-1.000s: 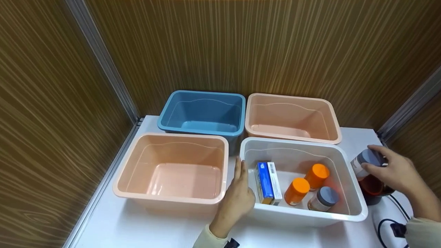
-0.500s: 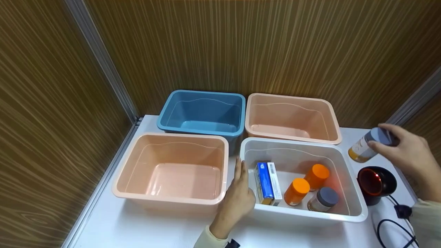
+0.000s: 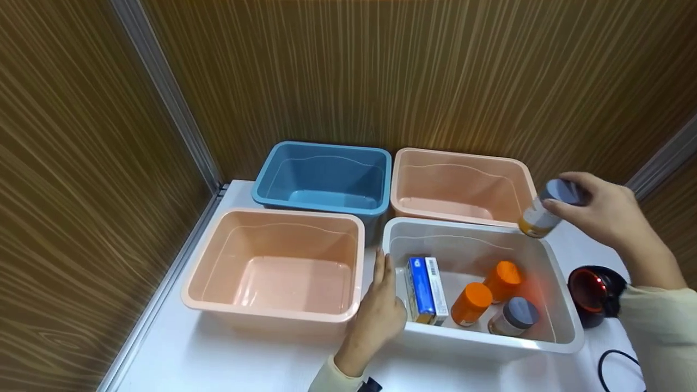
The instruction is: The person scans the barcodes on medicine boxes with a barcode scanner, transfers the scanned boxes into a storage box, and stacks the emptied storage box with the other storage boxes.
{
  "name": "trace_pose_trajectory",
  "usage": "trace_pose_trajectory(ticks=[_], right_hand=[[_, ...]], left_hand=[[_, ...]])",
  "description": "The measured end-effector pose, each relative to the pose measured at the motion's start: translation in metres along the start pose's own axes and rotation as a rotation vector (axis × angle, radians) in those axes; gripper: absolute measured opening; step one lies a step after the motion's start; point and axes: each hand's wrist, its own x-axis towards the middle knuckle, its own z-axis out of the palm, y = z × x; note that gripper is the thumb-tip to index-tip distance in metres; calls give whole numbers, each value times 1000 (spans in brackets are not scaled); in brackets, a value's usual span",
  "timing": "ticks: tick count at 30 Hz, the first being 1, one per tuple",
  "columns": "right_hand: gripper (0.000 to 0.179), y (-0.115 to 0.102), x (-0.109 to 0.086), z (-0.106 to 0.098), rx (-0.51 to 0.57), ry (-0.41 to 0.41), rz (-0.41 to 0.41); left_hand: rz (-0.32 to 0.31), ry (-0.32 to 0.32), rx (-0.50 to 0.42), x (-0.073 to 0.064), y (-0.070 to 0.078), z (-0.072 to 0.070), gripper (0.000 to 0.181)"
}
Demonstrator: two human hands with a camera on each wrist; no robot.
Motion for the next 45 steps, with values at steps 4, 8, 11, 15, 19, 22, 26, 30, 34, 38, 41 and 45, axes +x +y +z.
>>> trace_pose_trajectory(ticks=[4, 8, 11, 15, 19, 22, 26, 30, 34, 38, 41, 45], right_hand=[[85, -17, 14, 5, 11, -45, -39], [87, -35, 27, 12, 21, -72, -62], [89, -48, 36, 18, 29, -101, -69], [85, -65, 48, 27, 36, -125, -98], [81, -82, 59, 36, 47, -149, -125], [78, -95, 68, 42, 47, -163, -152], [69, -114, 80, 53, 62, -175, -203], [63, -131, 91, 64, 77, -183, -241], [61, -146, 100, 73, 83, -193, -258], [61, -157, 110, 83, 88, -200, -256], [59, -162, 117, 90, 103, -202, -250], [60, -165, 126, 101, 139, -213, -244]], left_hand=[[17, 18, 8, 1, 2, 2, 75], [27, 24, 5, 1, 3, 4, 76], [31, 27, -8, 1, 4, 7, 76], [51, 40, -16, -1, 7, 10, 76], [56, 46, -11, -2, 10, 13, 75], [43, 44, -10, -3, 13, 14, 76], [32, 44, -8, -3, 15, 16, 75], [27, 43, 0, -2, 17, 18, 74], [20, 46, -1, -3, 18, 20, 75], [21, 47, 1, -3, 18, 22, 76], [39, 60, 6, -3, 19, 24, 76], [57, 84, 19, -6, 20, 27, 75]])
